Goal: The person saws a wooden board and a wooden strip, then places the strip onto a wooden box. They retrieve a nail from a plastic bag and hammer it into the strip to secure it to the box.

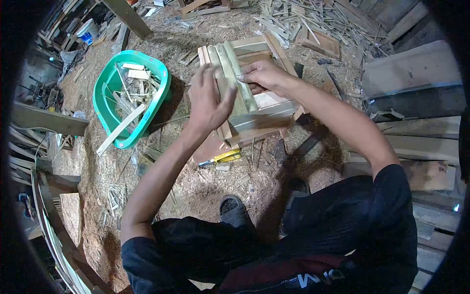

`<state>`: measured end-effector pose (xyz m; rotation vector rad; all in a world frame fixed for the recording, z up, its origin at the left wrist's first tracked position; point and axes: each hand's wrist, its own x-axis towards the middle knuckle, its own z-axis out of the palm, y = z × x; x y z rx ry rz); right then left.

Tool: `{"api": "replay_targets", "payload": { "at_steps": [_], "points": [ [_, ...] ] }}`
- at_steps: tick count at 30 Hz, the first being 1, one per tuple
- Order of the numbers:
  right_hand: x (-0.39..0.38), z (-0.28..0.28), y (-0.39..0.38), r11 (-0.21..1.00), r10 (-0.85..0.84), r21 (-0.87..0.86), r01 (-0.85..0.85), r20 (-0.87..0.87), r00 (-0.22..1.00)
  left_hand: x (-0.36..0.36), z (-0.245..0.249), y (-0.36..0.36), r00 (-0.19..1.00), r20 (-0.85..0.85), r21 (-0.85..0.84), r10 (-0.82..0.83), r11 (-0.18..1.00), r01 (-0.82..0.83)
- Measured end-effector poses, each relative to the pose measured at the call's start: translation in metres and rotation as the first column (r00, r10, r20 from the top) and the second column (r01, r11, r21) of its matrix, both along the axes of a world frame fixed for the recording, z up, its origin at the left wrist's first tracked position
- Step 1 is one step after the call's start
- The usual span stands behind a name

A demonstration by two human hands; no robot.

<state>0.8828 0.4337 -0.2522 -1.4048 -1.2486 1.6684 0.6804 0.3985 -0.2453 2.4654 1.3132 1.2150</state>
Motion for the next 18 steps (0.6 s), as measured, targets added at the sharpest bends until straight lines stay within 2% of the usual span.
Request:
{"api": "replay_targets", "payload": {
  "at_steps": [2,3,6,7,10,13,16,18],
  "points": [
    [0.0,-0.001,-0.001,1.0,-0.02,0.007,0.02,-0.013,1.0,-0.006,0.008,0.003,0.948,-0.083,-0.135,-0.308,0.946,0.295],
    [0.0,-0.002,0.0,1.0,-0.016,0.004,0.016,-0.042,0.999,-0.005,0.013,0.005,0.909,-0.032,-0.322,-0.416,0.865,0.385],
    [0.002,-0.009,0.004,1.0,0.005,-0.002,-0.005,-0.065,0.998,-0.006,0.029,-0.004,0.846,-0.252,-0.297,-0.47,0.869,0.395],
    [0.003,-0.011,0.006,1.0,0.013,-0.003,-0.013,-0.061,0.998,-0.008,0.029,-0.002,0.83,-0.277,-0.329,-0.483,0.86,0.391],
    [0.004,-0.015,0.008,0.999,0.017,0.028,-0.017,-0.015,1.0,-0.011,0.028,-0.002,0.792,-0.302,-0.231,-0.531,0.846,0.48],
    [0.006,-0.015,0.009,0.997,0.074,0.025,-0.075,0.064,0.995,-0.013,0.018,-0.003,0.792,-0.296,-0.268,-0.534,0.842,0.468],
    [0.005,-0.009,0.003,0.997,0.068,0.031,-0.068,-0.001,0.998,-0.013,0.016,-0.01,0.819,-0.267,-0.271,-0.508,0.855,0.442],
    [0.005,-0.007,0.001,0.998,0.049,0.047,-0.05,0.015,0.999,-0.013,0.018,-0.01,0.815,-0.268,-0.312,-0.514,0.847,0.431]
  ]
}}
